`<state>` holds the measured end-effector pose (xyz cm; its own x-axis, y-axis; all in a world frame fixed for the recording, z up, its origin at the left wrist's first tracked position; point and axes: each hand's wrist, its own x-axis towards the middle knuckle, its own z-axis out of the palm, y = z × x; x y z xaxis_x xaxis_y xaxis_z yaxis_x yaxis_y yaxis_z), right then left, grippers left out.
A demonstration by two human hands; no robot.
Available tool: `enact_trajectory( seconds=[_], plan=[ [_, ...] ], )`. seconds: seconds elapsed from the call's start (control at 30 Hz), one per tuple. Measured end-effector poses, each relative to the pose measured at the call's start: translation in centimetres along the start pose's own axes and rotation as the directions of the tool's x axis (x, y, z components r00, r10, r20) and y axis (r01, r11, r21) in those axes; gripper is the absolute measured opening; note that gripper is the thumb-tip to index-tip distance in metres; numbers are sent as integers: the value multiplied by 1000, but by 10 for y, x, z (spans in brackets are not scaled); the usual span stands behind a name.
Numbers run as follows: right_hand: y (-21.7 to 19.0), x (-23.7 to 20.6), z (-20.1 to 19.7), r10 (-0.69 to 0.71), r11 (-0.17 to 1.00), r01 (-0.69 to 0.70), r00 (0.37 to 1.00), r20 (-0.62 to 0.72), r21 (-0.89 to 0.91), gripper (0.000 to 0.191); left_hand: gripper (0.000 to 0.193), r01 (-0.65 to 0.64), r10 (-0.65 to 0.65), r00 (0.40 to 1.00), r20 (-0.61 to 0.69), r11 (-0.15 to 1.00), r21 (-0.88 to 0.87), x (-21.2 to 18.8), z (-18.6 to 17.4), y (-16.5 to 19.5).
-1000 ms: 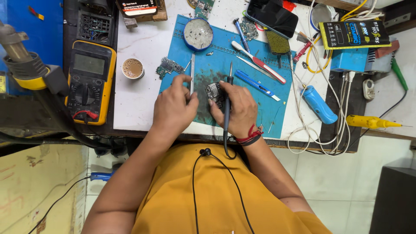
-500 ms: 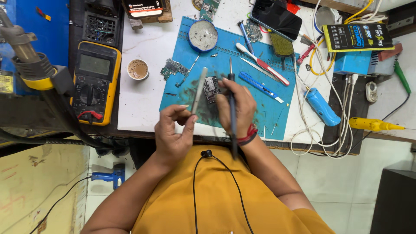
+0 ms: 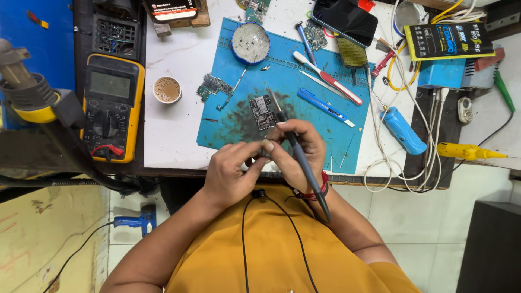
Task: The person solders and reworks components on a disassembled phone motherboard at a repair bench, holding the board with tweezers in one hand and a soldering iron in the other. They briefly set down a cup of coffee on the bench, then resume soldering the board for the rest of the clip.
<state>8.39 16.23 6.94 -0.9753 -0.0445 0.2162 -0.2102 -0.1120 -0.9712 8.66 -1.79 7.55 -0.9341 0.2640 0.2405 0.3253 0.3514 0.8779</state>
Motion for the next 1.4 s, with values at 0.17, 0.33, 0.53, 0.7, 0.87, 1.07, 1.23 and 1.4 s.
enact_trajectory(
  seconds=[0.17,0.33,0.53,0.7,0.87,1.07,1.23,1.4],
  plan=[
    [-1,6,2,-101,993,105,992,-71,49,42,21,53,-47,998,35,978,-203,1,-2,-7],
    [1,36,-32,-191,979,157,934,-303,-132,50,16,100,-186,970,-156,892,-441,9,-4,-33],
    [3,60,-64,-13,989,-54,898,-440,-139,36,14,137,-249,938,-242,905,-402,30,-1,-53],
    [19,39,-35,-27,916,-80,965,-259,-393,26,11,153,-205,949,-239,964,-219,38,3,-51],
    [28,27,-16,-171,799,113,984,-43,-590,13,9,168,-195,952,-236,977,-130,41,2,-49],
    [30,37,-10,-277,735,268,957,85,-623,8,9,141,-149,956,-251,989,-53,47,2,-50],
    [31,41,-8,-250,745,243,965,78,-622,6,8,180,-179,962,-206,984,-13,50,2,-54],
    [33,46,-8,-244,739,237,967,77,-631,8,6,150,-142,973,-180,988,35,54,2,-57]
  ],
)
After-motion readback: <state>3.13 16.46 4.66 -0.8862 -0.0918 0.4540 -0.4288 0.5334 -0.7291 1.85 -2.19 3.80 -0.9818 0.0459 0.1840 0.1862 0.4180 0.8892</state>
